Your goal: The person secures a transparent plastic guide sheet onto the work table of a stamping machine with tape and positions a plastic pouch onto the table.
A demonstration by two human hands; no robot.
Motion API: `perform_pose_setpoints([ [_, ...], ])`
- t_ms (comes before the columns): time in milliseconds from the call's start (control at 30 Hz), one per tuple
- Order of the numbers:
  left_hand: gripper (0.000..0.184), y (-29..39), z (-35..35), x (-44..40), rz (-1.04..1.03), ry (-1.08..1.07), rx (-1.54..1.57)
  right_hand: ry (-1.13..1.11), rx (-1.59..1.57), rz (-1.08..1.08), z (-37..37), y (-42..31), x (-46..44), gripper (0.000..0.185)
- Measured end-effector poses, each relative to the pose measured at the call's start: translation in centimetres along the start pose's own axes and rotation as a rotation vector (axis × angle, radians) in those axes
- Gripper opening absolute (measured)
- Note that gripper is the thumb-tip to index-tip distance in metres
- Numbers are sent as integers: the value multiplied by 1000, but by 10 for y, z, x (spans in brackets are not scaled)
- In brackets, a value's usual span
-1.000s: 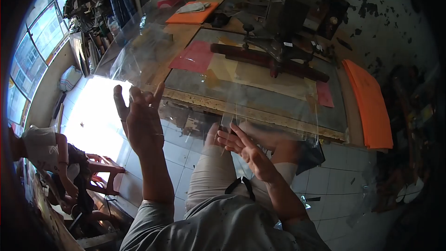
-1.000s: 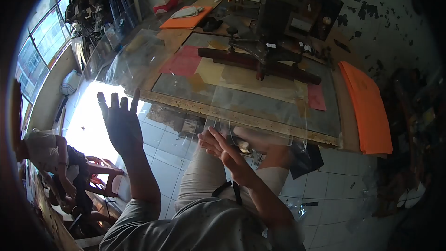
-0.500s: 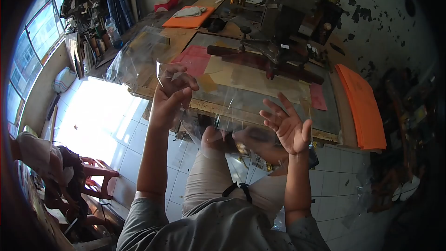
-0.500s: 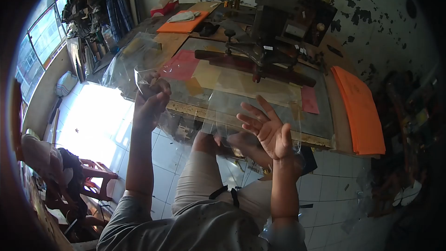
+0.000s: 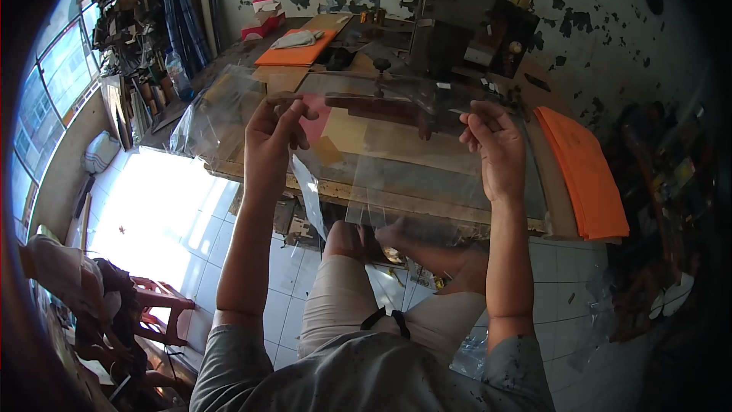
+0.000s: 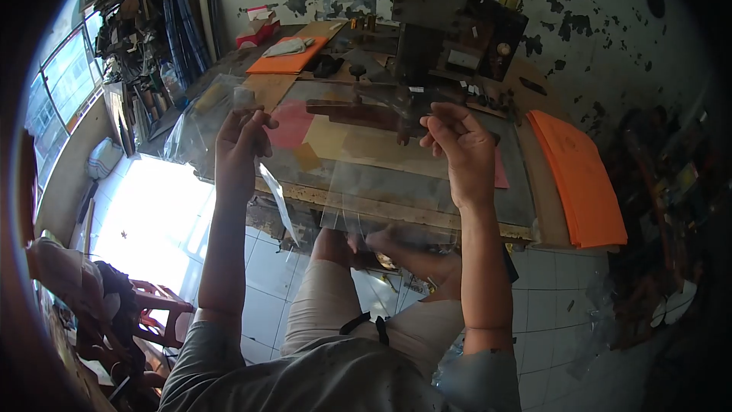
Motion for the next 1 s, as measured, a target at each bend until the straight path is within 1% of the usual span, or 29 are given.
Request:
perform_pose_setpoints([
  [200,23,4,5,-16,-5,16,-36,50,20,1,13,-8,-12,22],
  [333,26,9,4,-26,-39,5,-36,60,59,38,21,-17,-20,25],
  [433,29,22,-6,-37,-99,0,-140,95,158,96,25,-30,-30,28],
  [533,32,27,-19,-55,-73,-60,-163,115,209,120,30,-40,-46,30],
  [633,36,45,-39,-82,-162,-156,-199,84,196,141,34,-52,-75,32],
  [767,36,80,-67,-119,-297,-228,-205,90,256,192,32,-86,-116,35],
  [867,36,99,-83,-140,-303,-245,-213,101,289,225,27,-110,-137,36],
  [1000,39,110,-98,-154,-337,-267,-308,92,325,228,27,-120,-163,36],
])
Point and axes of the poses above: each hand's wrist, its own x-axis away from the middle knuckle, its own z-axis out of the back of the hand, y = z × x, the point moved 8 cm from there along -x, towards the middle knuckle, and after that the axes turned 13 degrees about y, right-handed, at the moved point
